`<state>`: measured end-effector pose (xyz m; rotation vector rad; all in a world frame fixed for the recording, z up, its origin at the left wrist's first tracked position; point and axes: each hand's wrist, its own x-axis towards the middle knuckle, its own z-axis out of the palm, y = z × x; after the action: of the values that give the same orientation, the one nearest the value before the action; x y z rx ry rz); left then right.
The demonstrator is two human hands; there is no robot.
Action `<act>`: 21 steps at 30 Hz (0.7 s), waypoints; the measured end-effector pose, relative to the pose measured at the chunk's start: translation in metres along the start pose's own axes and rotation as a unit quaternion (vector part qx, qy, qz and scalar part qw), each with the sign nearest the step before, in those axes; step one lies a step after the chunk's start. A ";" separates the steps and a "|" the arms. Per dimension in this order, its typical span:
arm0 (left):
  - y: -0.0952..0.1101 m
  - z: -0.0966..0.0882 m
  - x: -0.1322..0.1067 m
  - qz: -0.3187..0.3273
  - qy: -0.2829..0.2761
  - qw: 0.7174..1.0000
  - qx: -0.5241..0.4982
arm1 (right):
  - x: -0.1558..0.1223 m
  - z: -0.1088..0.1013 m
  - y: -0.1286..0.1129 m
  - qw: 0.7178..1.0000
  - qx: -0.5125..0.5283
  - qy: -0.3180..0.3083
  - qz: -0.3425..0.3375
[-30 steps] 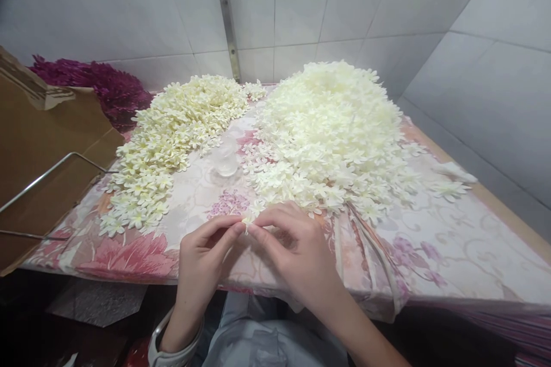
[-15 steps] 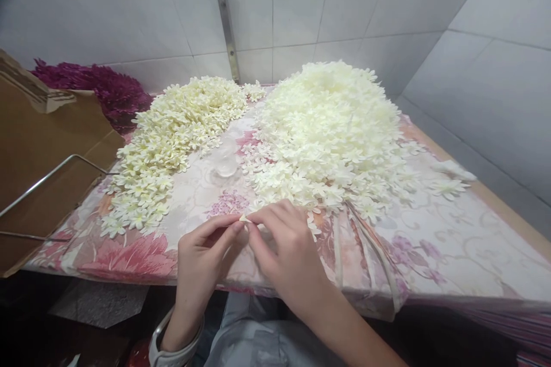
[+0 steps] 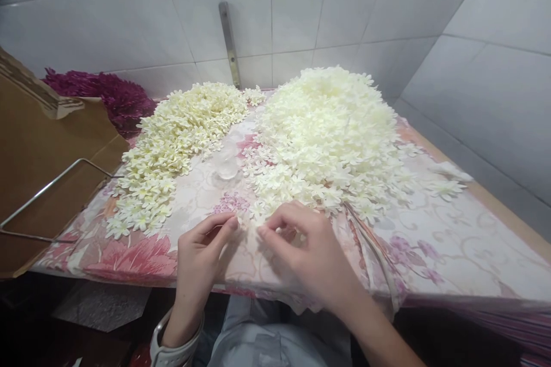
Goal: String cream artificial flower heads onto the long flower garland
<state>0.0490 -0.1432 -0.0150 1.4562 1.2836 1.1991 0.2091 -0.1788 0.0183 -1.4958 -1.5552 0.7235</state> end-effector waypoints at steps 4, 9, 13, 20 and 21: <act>0.010 0.010 0.008 0.060 0.027 0.997 0.033 | 0.016 -0.028 0.010 0.986 -0.124 0.115 -0.004; 0.021 0.027 0.015 0.184 -0.114 0.963 0.162 | 0.045 -0.043 0.025 0.901 -0.363 0.215 -0.103; 0.010 0.011 0.011 0.206 -0.027 0.951 0.228 | 0.037 -0.040 0.026 0.875 -0.380 0.246 -0.171; -0.026 -0.069 0.019 0.217 0.230 0.856 0.410 | -0.012 -0.029 0.037 0.884 -0.302 0.299 -0.196; -0.028 -0.078 0.022 0.206 0.238 0.844 0.434 | -0.017 -0.028 0.041 0.888 -0.289 0.306 -0.186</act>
<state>-0.0329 -0.1180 -0.0244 2.2569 2.1074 1.3820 0.2524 -0.1941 -0.0070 -1.5456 -1.5290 -0.4556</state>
